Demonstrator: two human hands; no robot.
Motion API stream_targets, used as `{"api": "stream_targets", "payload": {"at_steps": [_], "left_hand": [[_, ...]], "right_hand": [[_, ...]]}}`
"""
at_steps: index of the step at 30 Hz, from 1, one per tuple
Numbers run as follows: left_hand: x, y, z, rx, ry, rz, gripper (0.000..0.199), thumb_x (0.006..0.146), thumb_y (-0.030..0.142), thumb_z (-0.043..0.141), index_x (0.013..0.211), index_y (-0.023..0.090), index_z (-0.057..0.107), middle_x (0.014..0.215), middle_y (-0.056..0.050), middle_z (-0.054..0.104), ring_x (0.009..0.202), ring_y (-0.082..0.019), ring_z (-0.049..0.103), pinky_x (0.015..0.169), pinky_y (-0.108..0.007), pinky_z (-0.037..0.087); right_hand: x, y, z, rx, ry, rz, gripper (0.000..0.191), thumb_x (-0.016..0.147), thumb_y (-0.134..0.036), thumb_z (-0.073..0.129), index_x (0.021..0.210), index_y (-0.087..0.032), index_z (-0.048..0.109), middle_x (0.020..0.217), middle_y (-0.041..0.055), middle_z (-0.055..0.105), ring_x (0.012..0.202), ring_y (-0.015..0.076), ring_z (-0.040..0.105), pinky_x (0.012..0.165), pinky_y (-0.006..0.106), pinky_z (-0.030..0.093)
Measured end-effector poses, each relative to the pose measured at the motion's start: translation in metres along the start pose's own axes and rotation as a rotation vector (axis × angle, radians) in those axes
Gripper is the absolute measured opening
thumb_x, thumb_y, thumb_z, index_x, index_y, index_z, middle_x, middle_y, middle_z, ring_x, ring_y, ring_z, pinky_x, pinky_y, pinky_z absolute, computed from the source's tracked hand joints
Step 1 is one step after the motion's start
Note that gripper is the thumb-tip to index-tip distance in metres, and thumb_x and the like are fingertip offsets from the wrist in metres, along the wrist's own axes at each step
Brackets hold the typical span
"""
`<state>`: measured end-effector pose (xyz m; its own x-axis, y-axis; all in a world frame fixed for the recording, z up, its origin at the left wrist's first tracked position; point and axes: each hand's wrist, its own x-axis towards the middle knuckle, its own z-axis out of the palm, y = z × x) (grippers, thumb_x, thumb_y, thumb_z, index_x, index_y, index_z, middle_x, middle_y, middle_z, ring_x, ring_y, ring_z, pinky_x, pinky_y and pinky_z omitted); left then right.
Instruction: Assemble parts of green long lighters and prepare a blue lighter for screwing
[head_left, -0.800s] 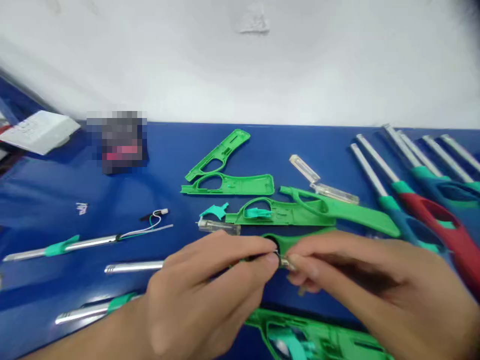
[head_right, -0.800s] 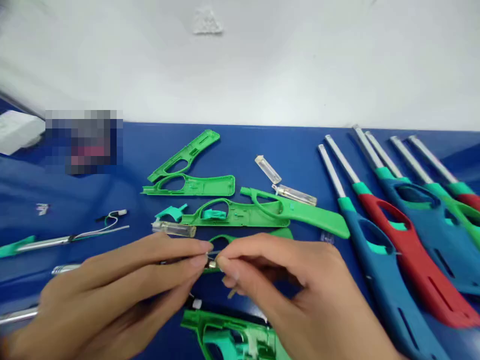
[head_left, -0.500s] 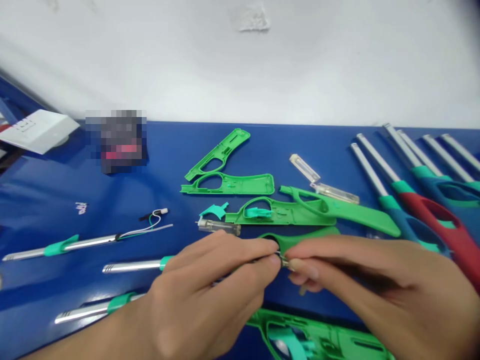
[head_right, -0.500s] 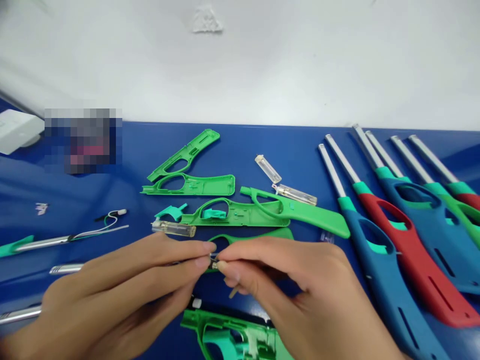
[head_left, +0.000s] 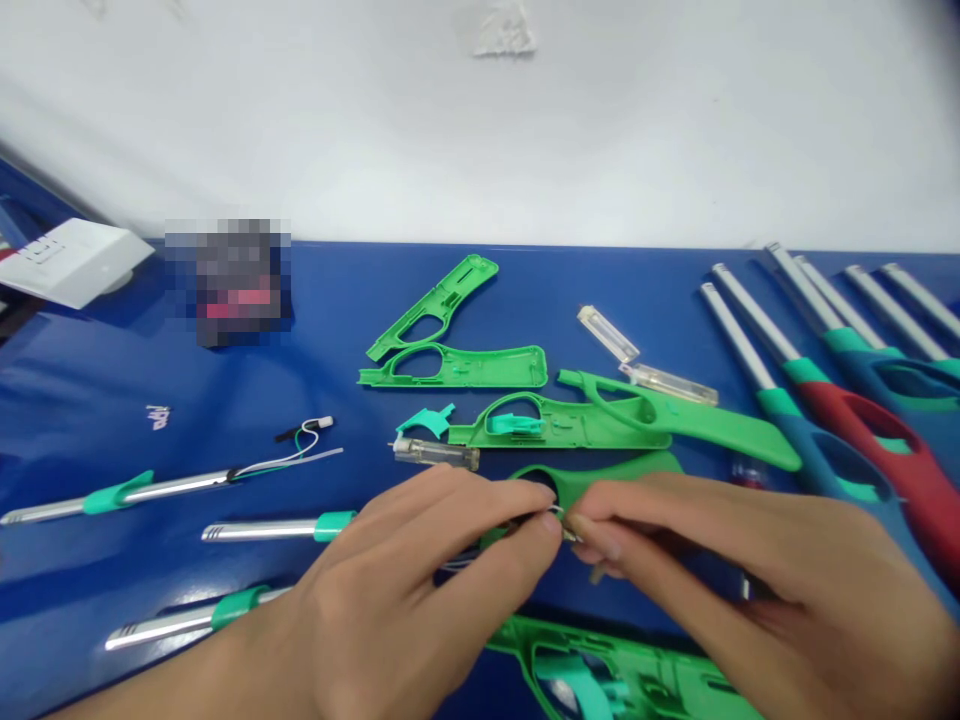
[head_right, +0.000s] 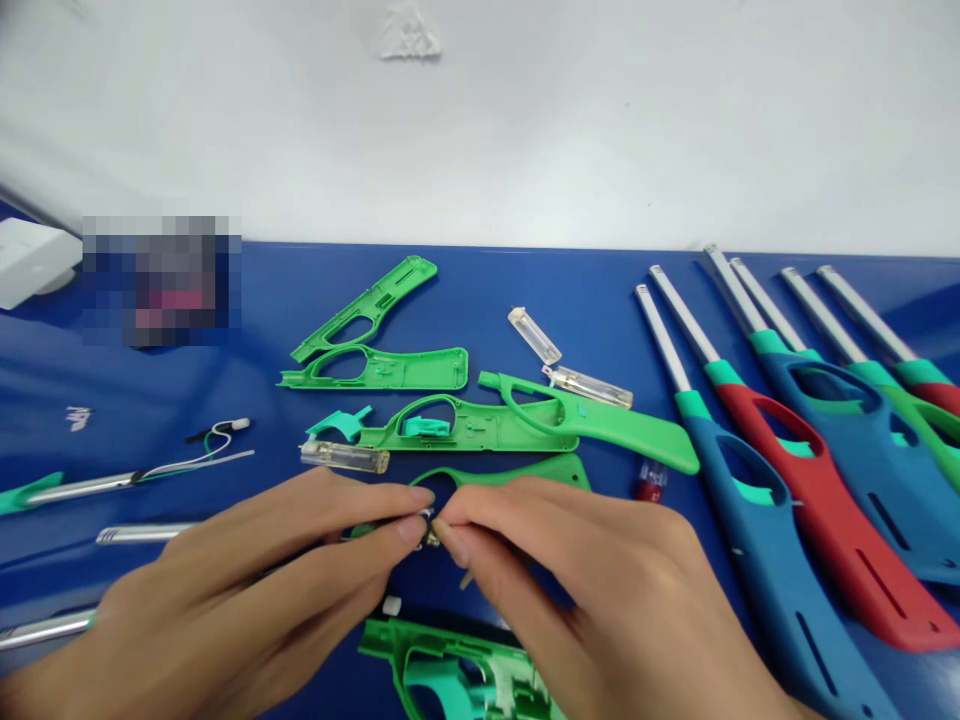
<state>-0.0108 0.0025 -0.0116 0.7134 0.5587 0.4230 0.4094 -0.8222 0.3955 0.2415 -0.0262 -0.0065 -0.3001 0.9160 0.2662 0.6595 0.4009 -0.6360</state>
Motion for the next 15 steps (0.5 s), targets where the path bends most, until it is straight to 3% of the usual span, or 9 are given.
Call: {"api": "stream_targets", "payload": {"at_steps": [8,15], "left_hand": [[0.002,0.000,0.001,0.067,0.016,-0.034,0.027,0.111,0.012,0.055,0.119,0.020,0.079,0.122,0.001,0.084,0.102,-0.011,0.080,0.096,-0.019,0.065],[0.003,0.006,0.005,0.079,0.088,-0.081,0.024,0.114,0.014,0.054,0.122,0.019,0.076,0.121,0.001,0.083,0.111,-0.004,0.078,0.111,-0.009,0.054]], "right_hand": [[-0.011,0.004,0.001,0.018,0.001,0.018,0.015,0.105,-0.024,0.067,0.113,-0.037,0.069,0.101,-0.0110,0.085,0.080,0.0120,0.084,0.076,0.013,0.066],[-0.012,0.003,0.002,0.022,-0.032,0.017,0.016,0.108,-0.025,0.064,0.116,-0.038,0.066,0.102,-0.0095,0.084,0.083,0.0122,0.083,0.075,0.013,0.065]]}}
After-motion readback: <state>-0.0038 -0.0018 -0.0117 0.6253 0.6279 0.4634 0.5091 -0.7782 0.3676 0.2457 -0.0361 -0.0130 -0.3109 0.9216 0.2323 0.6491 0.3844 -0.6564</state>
